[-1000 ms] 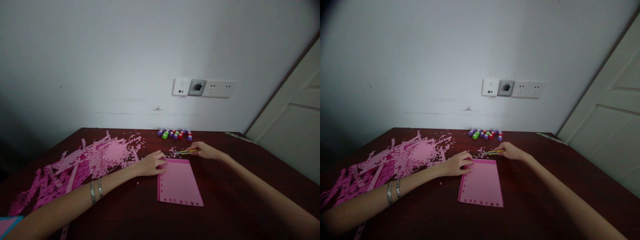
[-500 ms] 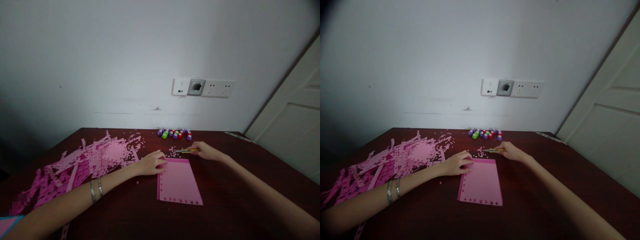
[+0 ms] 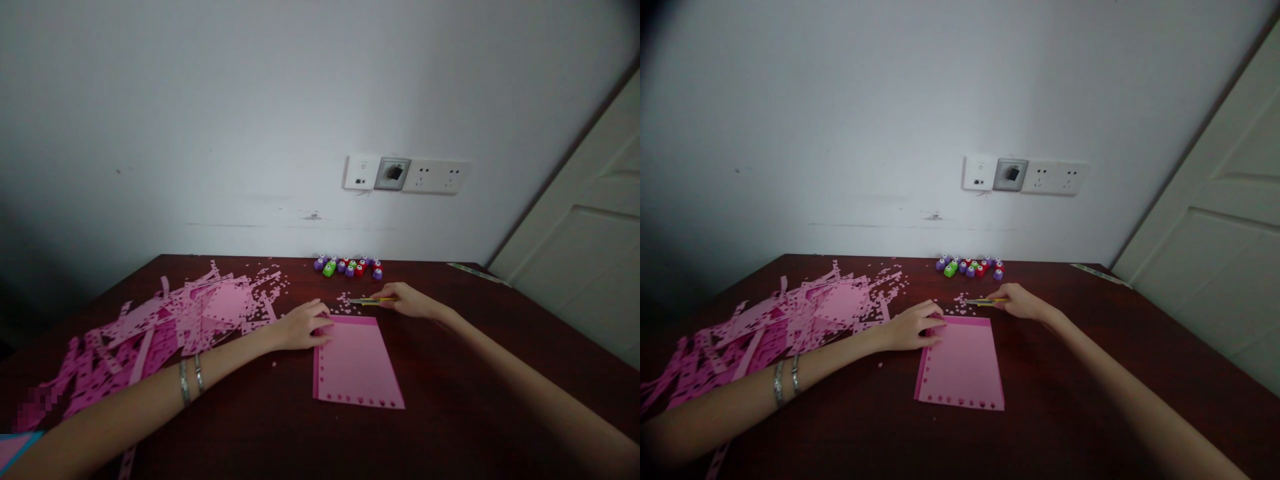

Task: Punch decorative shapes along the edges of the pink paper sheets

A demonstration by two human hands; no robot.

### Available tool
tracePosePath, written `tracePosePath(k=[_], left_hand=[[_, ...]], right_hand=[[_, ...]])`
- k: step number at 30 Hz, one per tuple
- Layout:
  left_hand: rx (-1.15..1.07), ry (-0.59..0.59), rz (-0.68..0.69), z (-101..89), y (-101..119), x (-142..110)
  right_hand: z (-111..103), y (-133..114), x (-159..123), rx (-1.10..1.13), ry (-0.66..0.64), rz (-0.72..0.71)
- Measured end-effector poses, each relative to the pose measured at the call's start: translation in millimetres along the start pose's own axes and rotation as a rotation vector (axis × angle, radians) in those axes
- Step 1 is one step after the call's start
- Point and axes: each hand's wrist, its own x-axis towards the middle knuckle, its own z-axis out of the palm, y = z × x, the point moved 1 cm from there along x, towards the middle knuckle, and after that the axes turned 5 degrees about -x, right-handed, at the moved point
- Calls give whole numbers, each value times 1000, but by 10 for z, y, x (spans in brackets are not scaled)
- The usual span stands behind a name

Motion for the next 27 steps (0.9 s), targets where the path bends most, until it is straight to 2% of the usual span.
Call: tracePosePath(k=[3, 8, 15, 21, 24, 27], left_hand=[[1, 0, 0, -2, 2, -1], [1, -1, 5, 1, -1, 1], [-16, 4, -3, 3, -10, -6], [-135, 20, -67, -60, -78, 113], [-186, 69, -104, -14, -199, 286], [-170, 37, -96, 76, -320, 482]], right_hand=[[18, 17, 2, -54, 37, 18], [-52, -70, -23, -18, -48, -20], [-74, -111, -29, 2, -87, -15], [-34, -67, -97, 53, 36, 70], [-4, -13, -146, 160, 102, 107], [49, 50, -181, 259, 138, 151]])
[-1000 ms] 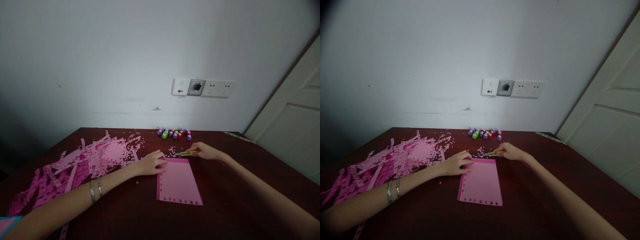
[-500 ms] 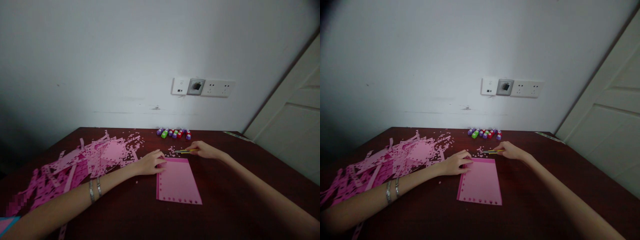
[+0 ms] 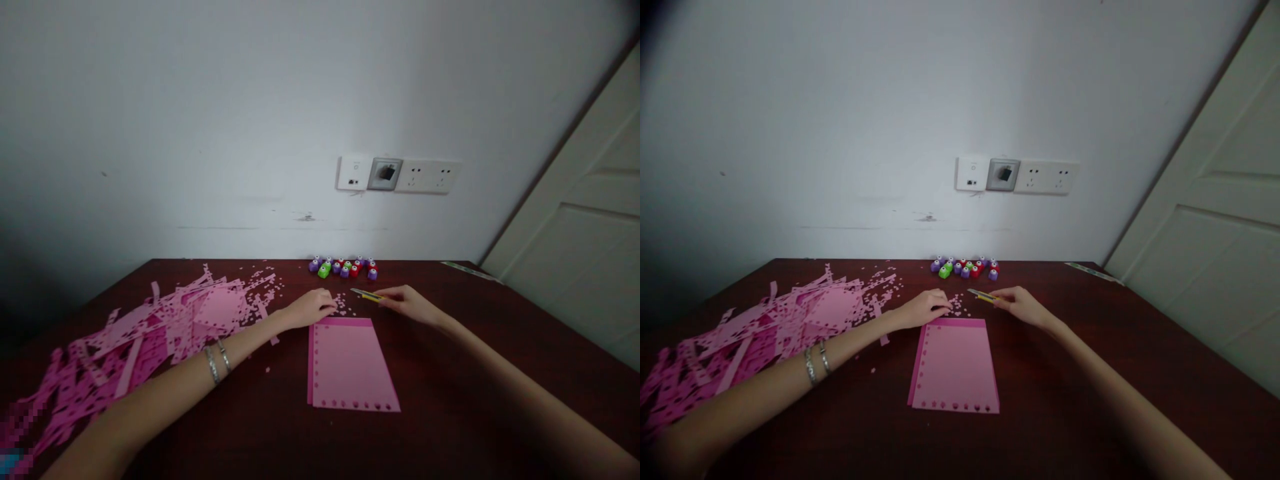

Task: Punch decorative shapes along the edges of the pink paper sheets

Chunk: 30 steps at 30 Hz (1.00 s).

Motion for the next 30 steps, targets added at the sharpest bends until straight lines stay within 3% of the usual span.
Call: tracePosePath(k=[7, 14, 20, 26, 30], left_hand=[[-25, -111, 10, 38, -93, 289], [-68, -159, 25, 32, -131, 370], [-39, -189, 22, 52, -95, 449], [0, -177, -10, 47, -99, 346], [94, -141, 107, 88, -50, 197]], right_hand=[[104, 158, -62, 125, 79, 134], [186, 226, -144, 188, 226, 140], [223, 234, -153, 205, 259, 149], [223, 200, -163, 193, 276, 151], [223, 213, -158, 202, 284, 154]])
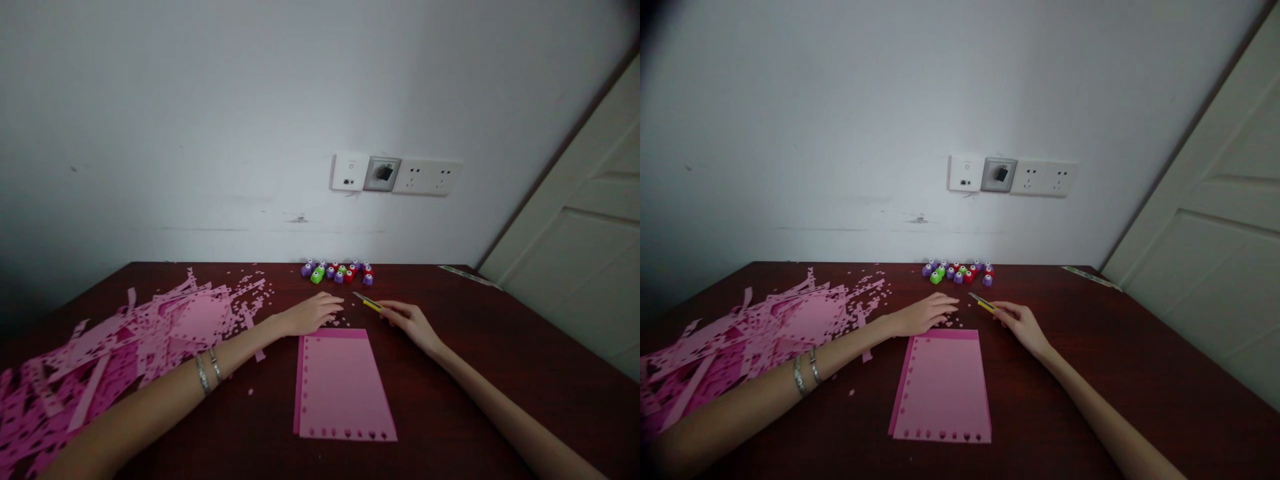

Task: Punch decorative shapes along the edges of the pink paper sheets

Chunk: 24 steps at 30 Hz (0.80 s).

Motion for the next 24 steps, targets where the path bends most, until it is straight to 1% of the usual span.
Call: tracePosePath(k=[2, 4, 5, 9, 12, 14, 15, 18, 20, 22, 24], left_hand=[[46, -111, 54, 16, 22, -60], [68, -210, 44, -18, -8, -142], [77, -233, 18, -57, -45, -199], [159, -217, -65, -285, -260, -513], [245, -139, -95, -398, -326, -681], [251, -103, -98, -397, -259, -682], [233, -107, -87, -374, -193, -648], [130, -191, 2, -250, 60, -470], [72, -230, 38, -173, 183, -353], [48, -251, 49, -139, 210, -288], [63, -258, 39, -167, 135, -297]], right_hand=[[-4, 26, 7, 10, 11, 6], [-9, 57, 13, 22, 18, 13], [-12, 70, 16, 27, 17, 15], [-16, 90, 23, 53, 14, 23], [-14, 84, 22, 68, 20, 22], [-13, 85, 22, 55, 23, 17], [-13, 88, 23, 48, 22, 17], [-14, 93, 26, 42, 20, 21], [-15, 84, 23, 40, 17, 19], [-16, 66, 16, 39, 19, 17], [-16, 49, 8, 41, 25, 19]])
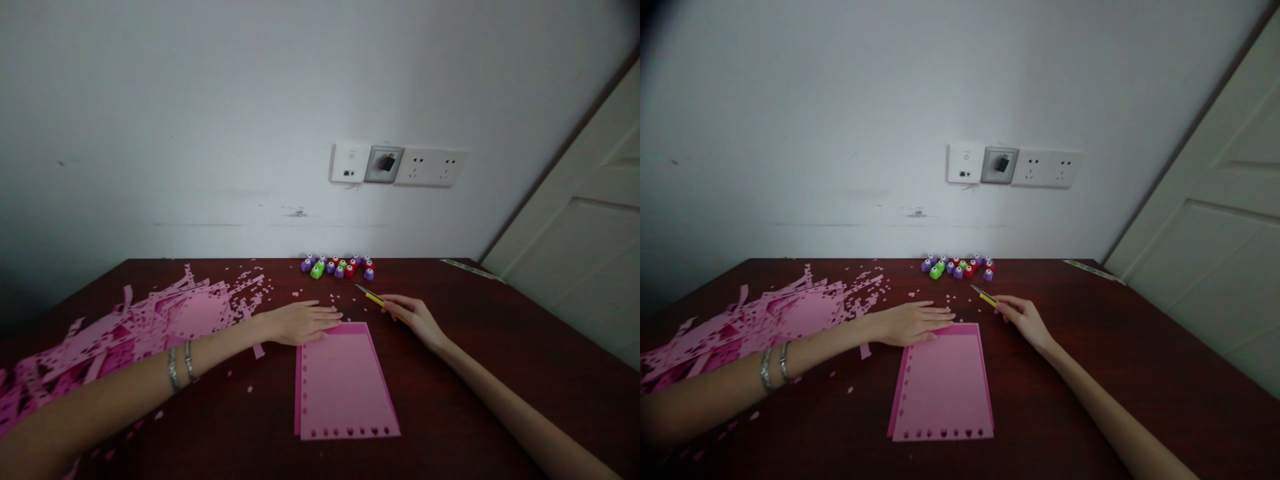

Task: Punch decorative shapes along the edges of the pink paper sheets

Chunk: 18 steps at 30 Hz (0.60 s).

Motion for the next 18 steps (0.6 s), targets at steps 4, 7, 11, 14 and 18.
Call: tracePosePath(k=[4, 7, 11, 14, 18], left_hand=[[76, 27, -118, -114, -273, -261], [72, 31, -182, -153, -317, -463], [26, 28, -158, -57, -61, -457], [18, 6, -59, 49, 201, -280], [-11, 20, 31, 119, 392, -37]], right_hand=[[4, -8, -8, 22, 3, 10], [4, -14, -6, 43, 1, 8], [2, -34, -9, 47, 3, 18], [4, -30, -13, 54, 4, 15], [14, -21, -15, 28, 3, 3]])
